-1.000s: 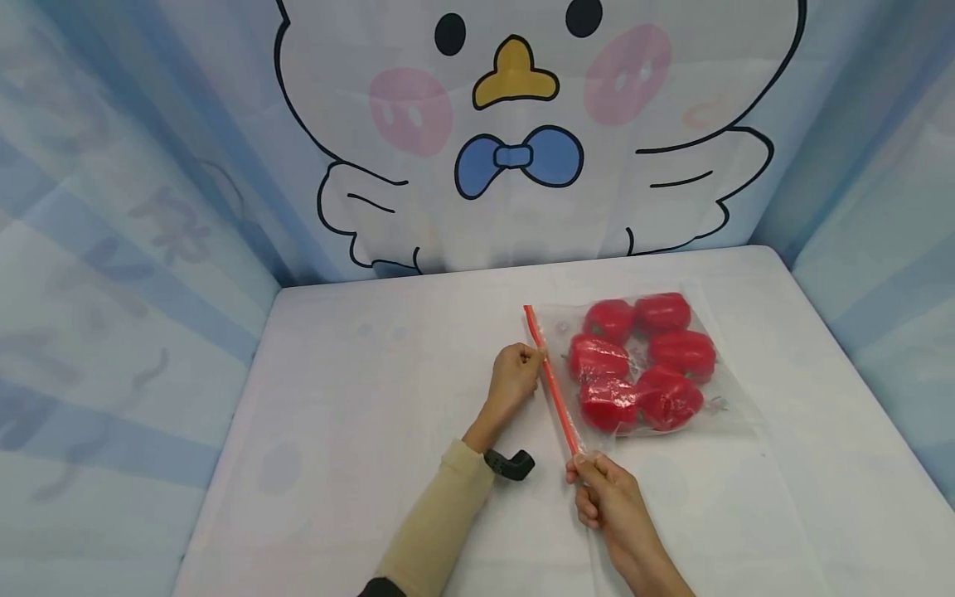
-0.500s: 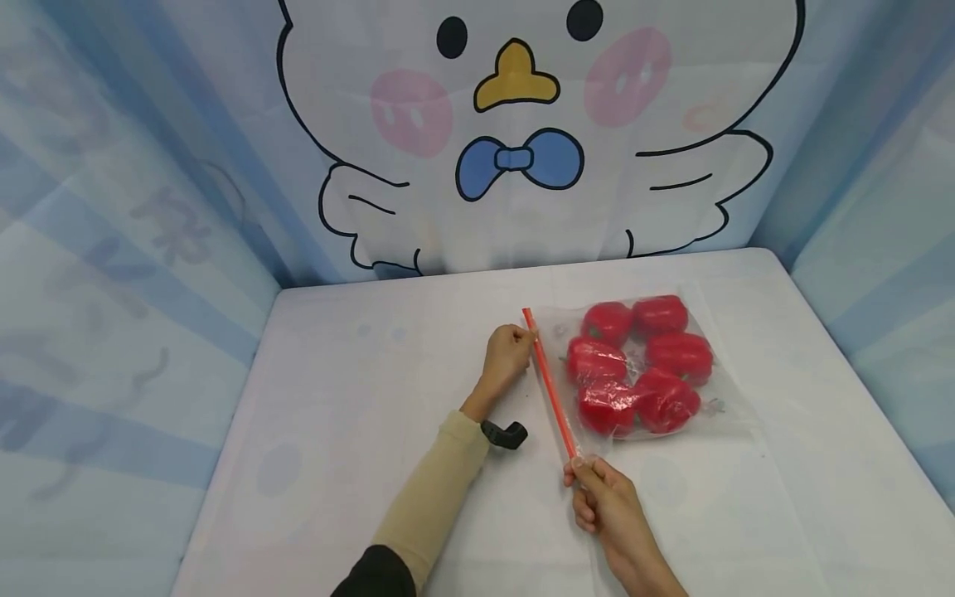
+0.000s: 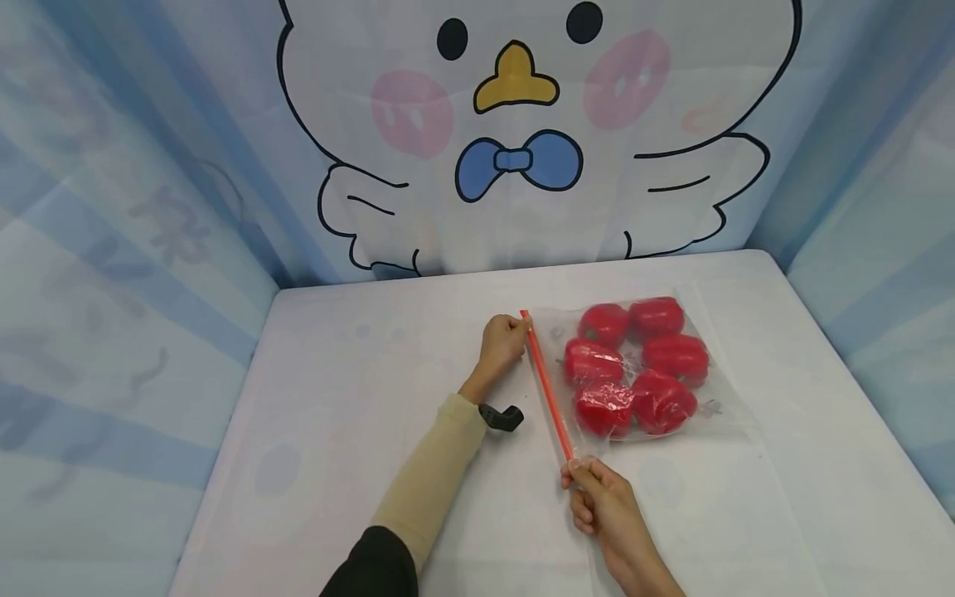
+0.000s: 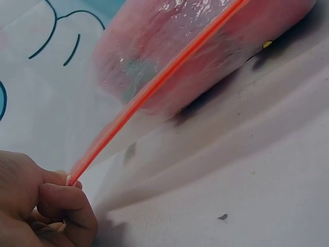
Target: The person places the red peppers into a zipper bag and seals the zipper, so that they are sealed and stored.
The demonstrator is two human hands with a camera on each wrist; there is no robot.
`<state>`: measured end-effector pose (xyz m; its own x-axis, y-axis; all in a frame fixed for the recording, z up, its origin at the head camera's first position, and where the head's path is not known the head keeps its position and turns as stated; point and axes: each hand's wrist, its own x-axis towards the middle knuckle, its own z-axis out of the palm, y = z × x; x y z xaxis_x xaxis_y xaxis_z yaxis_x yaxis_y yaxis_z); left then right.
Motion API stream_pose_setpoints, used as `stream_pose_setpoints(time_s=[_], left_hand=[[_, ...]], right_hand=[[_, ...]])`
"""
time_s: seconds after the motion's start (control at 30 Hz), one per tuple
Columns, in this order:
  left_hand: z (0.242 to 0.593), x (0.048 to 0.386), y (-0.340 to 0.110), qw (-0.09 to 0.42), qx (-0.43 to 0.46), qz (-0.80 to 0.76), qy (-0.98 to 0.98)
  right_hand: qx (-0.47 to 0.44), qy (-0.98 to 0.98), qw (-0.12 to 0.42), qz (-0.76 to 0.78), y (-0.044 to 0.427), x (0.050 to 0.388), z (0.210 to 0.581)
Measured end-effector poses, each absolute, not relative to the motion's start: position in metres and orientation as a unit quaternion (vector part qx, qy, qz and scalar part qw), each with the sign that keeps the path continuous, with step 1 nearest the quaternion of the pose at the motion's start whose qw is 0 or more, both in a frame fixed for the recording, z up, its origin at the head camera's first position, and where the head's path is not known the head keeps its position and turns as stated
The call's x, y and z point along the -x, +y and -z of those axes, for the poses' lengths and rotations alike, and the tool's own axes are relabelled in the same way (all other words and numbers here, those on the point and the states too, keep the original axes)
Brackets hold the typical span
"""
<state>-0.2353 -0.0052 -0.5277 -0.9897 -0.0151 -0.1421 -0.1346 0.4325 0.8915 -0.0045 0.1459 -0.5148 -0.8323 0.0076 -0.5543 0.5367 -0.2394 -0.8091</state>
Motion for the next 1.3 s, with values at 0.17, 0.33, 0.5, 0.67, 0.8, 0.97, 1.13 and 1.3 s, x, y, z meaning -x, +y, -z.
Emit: stream_pose_setpoints(time_s=[0.17, 0.33, 0.5, 0.67, 0.8, 0.97, 1.13, 1.3], left_hand=[[0.531, 0.242, -0.007, 0.067, 0.044, -0.549, 0.832], [0.53, 0.238, -0.01, 0.082, 0.038, -0.58, 0.809], [0.526, 0.235, -0.014, 0.105, 0.019, -0.56, 0.822], [0.522, 0.233, -0.015, 0.111, 0.017, -0.553, 0.826], [0.519, 0.232, -0.014, 0.111, 0.048, -0.597, 0.793], [0.517, 0.232, -0.012, 0.108, 0.095, -0.661, 0.737], [0.52, 0.231, -0.009, 0.073, 0.108, -0.686, 0.716], [0.525, 0.232, -0.009, 0.022, 0.111, -0.679, 0.726]], right_hand=[[-0.231, 0.587, 0.176, 0.756, 0.145, 0.004, 0.515], [-0.249, 0.569, 0.187, 0.761, 0.145, 0.004, 0.517], [-0.255, 0.563, 0.187, 0.764, 0.146, 0.005, 0.517], [-0.262, 0.56, 0.175, 0.766, 0.146, 0.008, 0.515], [-0.268, 0.564, 0.168, 0.763, 0.147, 0.011, 0.515], [-0.27, 0.572, 0.158, 0.758, 0.147, 0.014, 0.516], [-0.268, 0.568, 0.133, 0.767, 0.142, 0.014, 0.517], [-0.27, 0.567, 0.139, 0.765, 0.134, 0.01, 0.518]])
